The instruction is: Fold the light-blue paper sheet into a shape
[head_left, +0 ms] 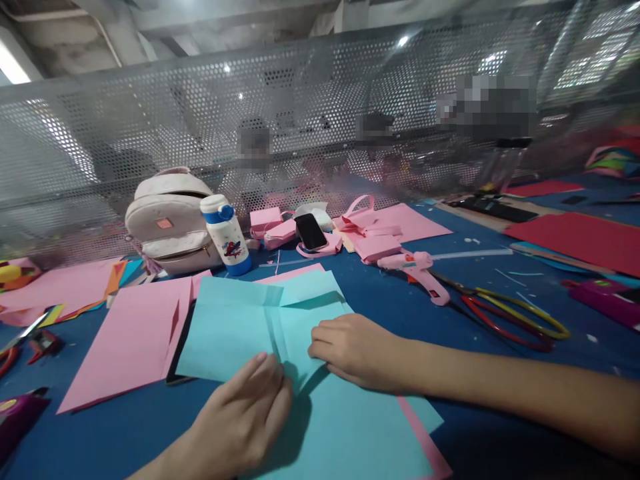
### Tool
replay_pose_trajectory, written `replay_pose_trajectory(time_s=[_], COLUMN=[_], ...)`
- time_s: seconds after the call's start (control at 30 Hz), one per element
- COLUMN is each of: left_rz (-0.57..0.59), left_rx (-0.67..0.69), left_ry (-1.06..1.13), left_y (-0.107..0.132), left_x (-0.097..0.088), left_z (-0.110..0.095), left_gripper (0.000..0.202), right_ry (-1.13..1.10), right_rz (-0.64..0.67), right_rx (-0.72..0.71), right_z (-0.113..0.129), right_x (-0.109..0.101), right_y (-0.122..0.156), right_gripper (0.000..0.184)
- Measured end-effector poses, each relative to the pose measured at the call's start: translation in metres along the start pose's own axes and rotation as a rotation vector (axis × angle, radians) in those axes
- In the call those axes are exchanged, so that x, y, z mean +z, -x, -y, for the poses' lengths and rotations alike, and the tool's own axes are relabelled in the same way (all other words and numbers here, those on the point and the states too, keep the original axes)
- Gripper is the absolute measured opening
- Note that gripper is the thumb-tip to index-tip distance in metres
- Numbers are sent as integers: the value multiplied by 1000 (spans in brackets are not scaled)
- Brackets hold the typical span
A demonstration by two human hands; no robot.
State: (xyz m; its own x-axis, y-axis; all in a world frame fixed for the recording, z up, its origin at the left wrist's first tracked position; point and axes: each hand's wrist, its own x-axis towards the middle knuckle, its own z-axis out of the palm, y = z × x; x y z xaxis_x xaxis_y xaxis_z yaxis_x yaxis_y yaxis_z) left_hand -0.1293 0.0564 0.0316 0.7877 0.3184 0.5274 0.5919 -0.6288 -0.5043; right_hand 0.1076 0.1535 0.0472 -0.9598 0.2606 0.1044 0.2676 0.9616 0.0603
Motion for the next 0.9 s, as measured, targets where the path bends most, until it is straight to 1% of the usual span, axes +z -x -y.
replay_pose_trajectory(time_s=[0.1,0.17,0.23,0.3,0.33,0.43,0.47,0.53,0.63,0.73,0.83,0.9], left_rz=[77,171,258,287,273,217,229,323,511,635,709,770], left_rx=[-81,-123,-134,-141,-152,-197,-223,-307,-406,-417,-389,-418], left_ry=[-85,-159,-193,-172,-150,-30,34,173,346,430,499,567], left_y=[-8,-11,-13,-13,-13,-13,-13,-17,-28,-40,-47,-50], left_x=[3,7,12,18,22,29,30,29,25,22,22,23], left_z=[-8,-15,-20,-22,-21,-9,-3,10,29,45,57,64], left_gripper=[29,30,30,30,29,22,21,22,19,10,8,8], right_ry=[7,21,34,39,39,16,-1,-50,-140,-214,-322,-406], right_rz=[14,21,27,29,28,43,54,74,96,113,111,105], right_rx=[-7,-4,2,13,24,92,123,187,273,358,409,422], right_z=[2,5,7,8,8,4,3,-1,-7,-16,-25,-30], right_x=[-2,-3,-3,-3,-2,-4,-5,-7,-11,-12,-11,-9], right_y=[-2,-4,-5,-4,-4,0,1,3,2,0,-1,0], right_gripper=[11,12,11,11,12,11,10,11,14,13,12,13])
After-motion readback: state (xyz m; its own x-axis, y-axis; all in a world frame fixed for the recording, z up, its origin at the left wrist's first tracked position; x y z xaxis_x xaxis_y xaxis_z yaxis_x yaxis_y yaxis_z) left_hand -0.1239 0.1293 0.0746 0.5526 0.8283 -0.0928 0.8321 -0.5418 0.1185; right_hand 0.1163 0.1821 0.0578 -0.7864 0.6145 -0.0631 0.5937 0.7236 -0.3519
